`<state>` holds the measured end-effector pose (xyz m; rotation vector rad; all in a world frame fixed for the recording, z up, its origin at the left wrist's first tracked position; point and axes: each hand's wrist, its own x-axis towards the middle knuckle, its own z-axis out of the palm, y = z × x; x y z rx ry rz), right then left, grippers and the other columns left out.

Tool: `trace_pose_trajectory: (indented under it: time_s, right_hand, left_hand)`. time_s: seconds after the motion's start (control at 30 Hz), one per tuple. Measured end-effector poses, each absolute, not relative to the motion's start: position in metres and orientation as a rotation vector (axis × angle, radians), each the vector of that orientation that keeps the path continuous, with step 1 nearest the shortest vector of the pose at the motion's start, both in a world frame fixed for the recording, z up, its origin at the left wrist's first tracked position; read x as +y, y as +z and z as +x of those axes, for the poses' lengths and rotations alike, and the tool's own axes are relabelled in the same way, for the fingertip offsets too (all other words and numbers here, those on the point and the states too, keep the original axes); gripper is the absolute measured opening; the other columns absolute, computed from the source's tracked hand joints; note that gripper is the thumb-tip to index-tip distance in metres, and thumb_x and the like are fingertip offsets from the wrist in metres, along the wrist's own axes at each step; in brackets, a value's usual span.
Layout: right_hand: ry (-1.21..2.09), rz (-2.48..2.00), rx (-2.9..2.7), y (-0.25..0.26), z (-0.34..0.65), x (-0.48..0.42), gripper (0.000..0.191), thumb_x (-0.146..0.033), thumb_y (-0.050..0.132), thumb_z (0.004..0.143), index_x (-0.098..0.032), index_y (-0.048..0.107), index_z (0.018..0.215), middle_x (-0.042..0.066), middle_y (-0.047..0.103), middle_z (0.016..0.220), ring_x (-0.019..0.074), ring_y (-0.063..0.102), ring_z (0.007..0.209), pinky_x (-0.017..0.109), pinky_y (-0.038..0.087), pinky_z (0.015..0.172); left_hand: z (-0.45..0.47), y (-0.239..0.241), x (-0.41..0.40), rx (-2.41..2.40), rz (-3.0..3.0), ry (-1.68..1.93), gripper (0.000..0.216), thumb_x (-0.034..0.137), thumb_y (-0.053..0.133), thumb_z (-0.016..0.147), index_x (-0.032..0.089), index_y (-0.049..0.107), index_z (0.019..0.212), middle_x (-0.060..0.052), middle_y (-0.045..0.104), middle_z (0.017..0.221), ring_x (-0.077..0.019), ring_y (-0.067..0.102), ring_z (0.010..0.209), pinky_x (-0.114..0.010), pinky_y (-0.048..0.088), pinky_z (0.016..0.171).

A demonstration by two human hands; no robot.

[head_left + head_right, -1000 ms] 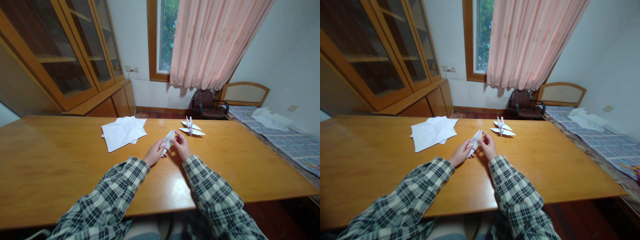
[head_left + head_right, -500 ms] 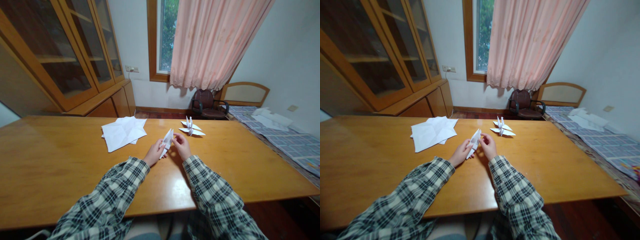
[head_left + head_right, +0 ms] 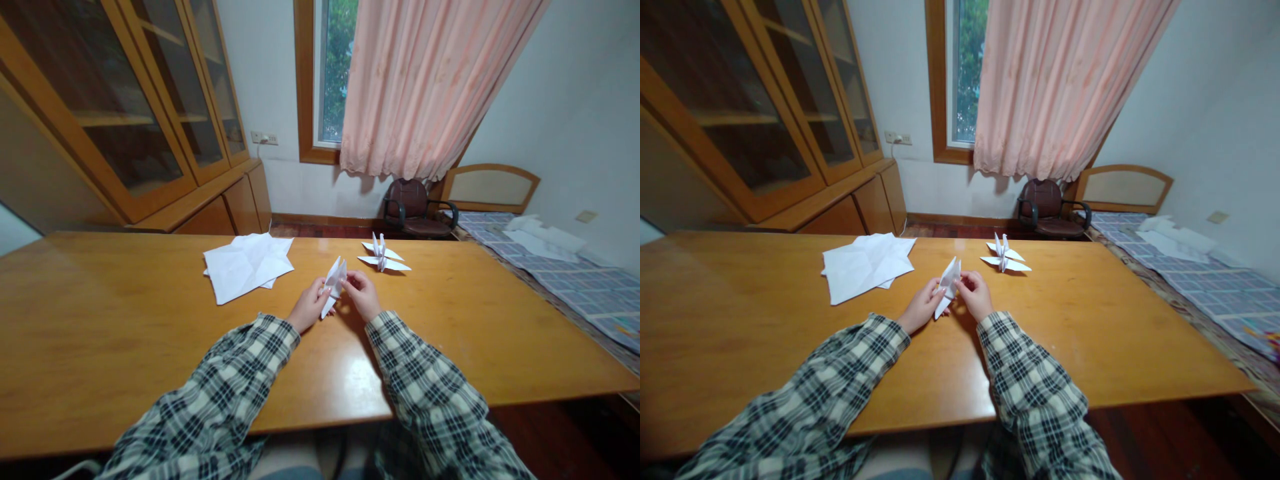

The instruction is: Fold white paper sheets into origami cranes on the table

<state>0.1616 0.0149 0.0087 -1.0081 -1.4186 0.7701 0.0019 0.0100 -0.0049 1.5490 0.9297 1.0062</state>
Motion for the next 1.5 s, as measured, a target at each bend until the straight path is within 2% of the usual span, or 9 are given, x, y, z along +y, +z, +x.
trace_pose_trajectory:
  time_s: [0.5, 0.77, 1.1, 1.27, 1.5]
  right_hand:
    - [0.746, -1.0, -1.492, 0.016, 0.159, 0.011, 0.013, -0.032, 0.062, 0.075, -0.022, 0.066, 0.081, 0.003, 0.051, 0.08, 0.0162, 0.05, 0.074, 0.029, 0.042, 0.065]
    - [0.738, -1.019, -1.521, 0.018, 0.158, 0.009, 0.011, -0.03, 0.061, 0.074, -0.022, 0.067, 0.078, 0.003, 0.05, 0.077, 0.0167, 0.049, 0.075, 0.027, 0.041, 0.059]
    - [0.715, -1.016, -1.579, 0.019, 0.157, 0.007, 0.013, -0.021, 0.057, 0.074, -0.023, 0.069, 0.079, 0.003, 0.05, 0.077, 0.0164, 0.049, 0.074, 0.027, 0.04, 0.058]
    - [0.72, -1.027, -1.597, 0.02, 0.157, 0.005, 0.015, -0.02, 0.057, 0.074, -0.023, 0.07, 0.08, 0.003, 0.049, 0.077, 0.0156, 0.048, 0.071, 0.027, 0.039, 0.056]
    - [0.667, -1.035, -1.666, 0.017, 0.158, 0.006, 0.021, -0.015, 0.053, 0.074, -0.021, 0.07, 0.084, 0.002, 0.048, 0.077, 0.0129, 0.046, 0.066, 0.025, 0.038, 0.055]
  left_hand:
    - [0.002, -0.006, 0.013, 0.915, 1.47, 1.029, 0.036, 0.049, 0.045, 0.085, 0.018, 0.043, 0.104, -0.004, 0.066, 0.078, -0.0147, 0.064, 0.051, -0.021, 0.047, 0.042]
    - [0.003, -0.003, 0.014, 0.912, 1.415, 1.039, 0.038, 0.05, 0.047, 0.084, 0.018, 0.043, 0.104, 0.001, 0.063, 0.063, -0.0148, 0.062, 0.048, -0.02, 0.044, 0.039]
    - [0.004, 0.001, 0.015, 0.886, 1.314, 1.049, 0.031, 0.045, 0.047, 0.083, 0.02, 0.04, 0.099, 0.0, 0.063, 0.076, -0.0133, 0.061, 0.049, -0.021, 0.044, 0.039]
    - [0.005, 0.001, 0.016, 0.802, 1.26, 1.091, 0.028, 0.04, 0.051, 0.082, 0.019, 0.043, 0.099, 0.0, 0.062, 0.078, -0.0128, 0.061, 0.056, -0.024, 0.049, 0.049]
    - [0.004, -0.004, 0.019, 0.811, 1.251, 1.108, 0.028, 0.039, 0.052, 0.082, 0.017, 0.048, 0.099, 0.0, 0.061, 0.073, -0.0126, 0.059, 0.06, -0.023, 0.045, 0.054]
